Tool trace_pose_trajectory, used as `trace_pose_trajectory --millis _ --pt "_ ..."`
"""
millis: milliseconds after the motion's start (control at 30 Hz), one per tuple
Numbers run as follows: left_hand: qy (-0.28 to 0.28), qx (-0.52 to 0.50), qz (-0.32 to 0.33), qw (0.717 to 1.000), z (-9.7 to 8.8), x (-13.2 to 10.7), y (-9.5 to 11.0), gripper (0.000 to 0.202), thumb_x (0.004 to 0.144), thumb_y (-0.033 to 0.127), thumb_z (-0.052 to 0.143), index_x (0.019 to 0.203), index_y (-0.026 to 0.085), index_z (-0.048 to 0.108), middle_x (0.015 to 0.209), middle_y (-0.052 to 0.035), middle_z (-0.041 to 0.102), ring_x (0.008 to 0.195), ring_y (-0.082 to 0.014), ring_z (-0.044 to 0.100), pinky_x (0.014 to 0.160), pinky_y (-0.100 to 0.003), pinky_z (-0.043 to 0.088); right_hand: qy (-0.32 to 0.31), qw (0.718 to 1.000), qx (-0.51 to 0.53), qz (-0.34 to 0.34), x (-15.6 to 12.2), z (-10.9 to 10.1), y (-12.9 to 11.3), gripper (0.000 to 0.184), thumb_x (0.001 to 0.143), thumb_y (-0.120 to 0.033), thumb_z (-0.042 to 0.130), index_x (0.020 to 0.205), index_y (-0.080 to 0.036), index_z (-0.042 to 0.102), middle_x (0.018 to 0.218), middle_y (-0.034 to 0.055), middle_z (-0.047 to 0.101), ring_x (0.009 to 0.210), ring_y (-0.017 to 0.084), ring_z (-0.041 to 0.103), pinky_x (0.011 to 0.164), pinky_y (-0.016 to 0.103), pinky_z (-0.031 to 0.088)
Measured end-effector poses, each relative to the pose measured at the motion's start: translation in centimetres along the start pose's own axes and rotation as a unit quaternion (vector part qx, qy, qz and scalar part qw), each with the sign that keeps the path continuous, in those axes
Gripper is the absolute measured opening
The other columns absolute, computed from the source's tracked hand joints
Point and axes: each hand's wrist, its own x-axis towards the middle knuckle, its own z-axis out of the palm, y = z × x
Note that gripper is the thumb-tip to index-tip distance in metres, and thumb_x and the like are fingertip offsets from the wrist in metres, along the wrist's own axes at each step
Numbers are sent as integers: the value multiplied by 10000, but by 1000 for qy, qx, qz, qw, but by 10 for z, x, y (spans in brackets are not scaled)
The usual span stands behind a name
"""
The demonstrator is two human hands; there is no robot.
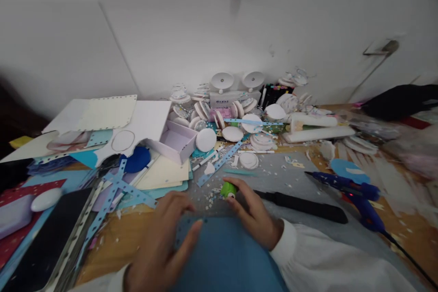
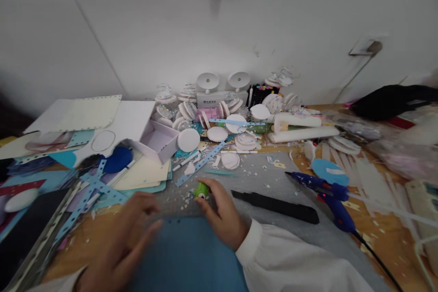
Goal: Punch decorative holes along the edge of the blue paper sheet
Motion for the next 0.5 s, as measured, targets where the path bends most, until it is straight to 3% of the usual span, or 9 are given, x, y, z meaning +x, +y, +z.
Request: trace_pose_trajectory --millis 100,233,333,500 --pt "-101 46 -1 994 14 24 -3 225 800 340 629 985 217 590 1002 -48 589 945 -250 536 818 -415 460 5 1000 -13 -4 -1 1 2 353 920 -309 446 1258 -206 440 1215 80 557 1140 190 510 982 327 399" --pt "-194 57 -7 979 23 28 -5 179 730 241 679 877 206 581 933 -33 585 904 -250 516 797 -404 422 13 1000 -26 -11 -2 3 8 367 919 -303 460 1276 -230 417 1253 68 542 1173 187 495 990 320 401" --pt "-208 19 -23 978 27 21 -9 110 771 183 621 868 203 572 915 -27 593 884 -229 518 768 -363 418 26 999 -26 -20 -2 5 11 367 912 -300 479 1271 -243 422 1246 64 549 1165 188 505 977 317 417" --pt "-161 -73 -55 983 31 15 -17 93 778 108 561 830 182 583 800 -19 610 744 -169 552 678 -276 439 27 999 -17 -27 -3 3 4 422 874 -304 551 1273 -253 425 1244 76 541 1154 213 512 959 336 435"
